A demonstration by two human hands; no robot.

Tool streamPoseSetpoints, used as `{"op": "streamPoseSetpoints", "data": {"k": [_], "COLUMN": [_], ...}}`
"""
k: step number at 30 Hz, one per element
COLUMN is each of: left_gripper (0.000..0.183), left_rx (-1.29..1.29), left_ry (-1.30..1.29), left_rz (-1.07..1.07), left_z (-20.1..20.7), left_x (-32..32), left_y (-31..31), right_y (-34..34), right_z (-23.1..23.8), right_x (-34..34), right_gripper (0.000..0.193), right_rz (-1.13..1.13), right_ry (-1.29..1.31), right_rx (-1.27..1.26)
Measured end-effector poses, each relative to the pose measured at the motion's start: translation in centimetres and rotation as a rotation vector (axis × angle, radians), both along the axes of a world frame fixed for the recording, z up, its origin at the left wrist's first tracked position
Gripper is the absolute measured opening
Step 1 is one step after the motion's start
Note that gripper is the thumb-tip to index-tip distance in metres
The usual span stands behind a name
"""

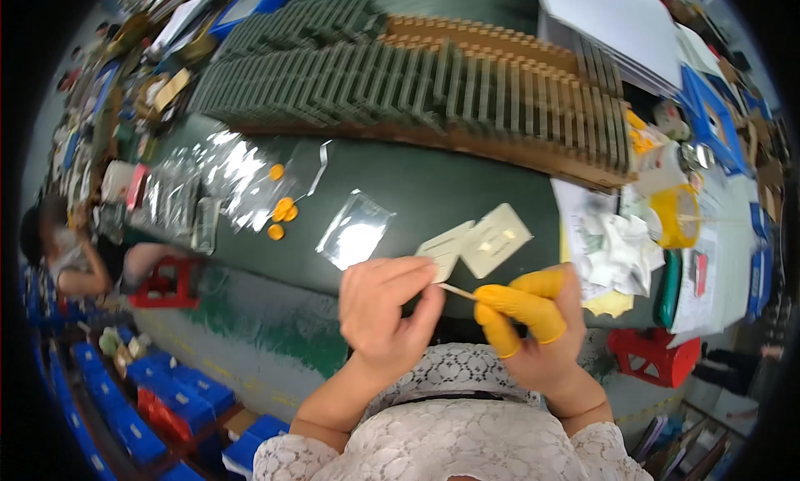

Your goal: The person uses a wooden stick to apply a substance to a small rectangular component held in their left hand. They then wipe the component with a white cloth. The person repeats this process on multiple components at a factory workstation.

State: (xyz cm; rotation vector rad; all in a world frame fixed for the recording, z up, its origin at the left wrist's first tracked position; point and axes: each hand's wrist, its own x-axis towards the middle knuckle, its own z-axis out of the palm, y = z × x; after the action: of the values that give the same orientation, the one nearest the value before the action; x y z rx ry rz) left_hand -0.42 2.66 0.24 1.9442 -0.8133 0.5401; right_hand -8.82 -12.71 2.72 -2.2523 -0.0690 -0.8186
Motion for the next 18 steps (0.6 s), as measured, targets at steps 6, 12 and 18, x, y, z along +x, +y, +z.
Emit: {"op": "streamPoseSetpoints", "data": {"k": [6,12,18], "left_gripper": [0.017,0.019,0.024], "left_rx": [-0.098,-0.182,-0.332], "left_ry": [0.125,0.216,0.569], "left_rz": [0.172,0.179,0.2], "left_z": [-2.6,-0.8,1.4], "left_x": [-0.2,-0.1,-0.1], "left_y": [0.3,-0.8,-1.1], "right_y": [-0.1,-0.6,-1.2], "right_z": [-1.7,-1.3,-1.2], "right_x": [1.5,0.0,-0.2], "right_gripper": [0.028,0.021,0.023], "right_rz": [-0.011,-0.054,-0.112], "right_ry": [-0.276,-0.267,-0.326], "right_rx": [0.015,0.182,0.165]}}
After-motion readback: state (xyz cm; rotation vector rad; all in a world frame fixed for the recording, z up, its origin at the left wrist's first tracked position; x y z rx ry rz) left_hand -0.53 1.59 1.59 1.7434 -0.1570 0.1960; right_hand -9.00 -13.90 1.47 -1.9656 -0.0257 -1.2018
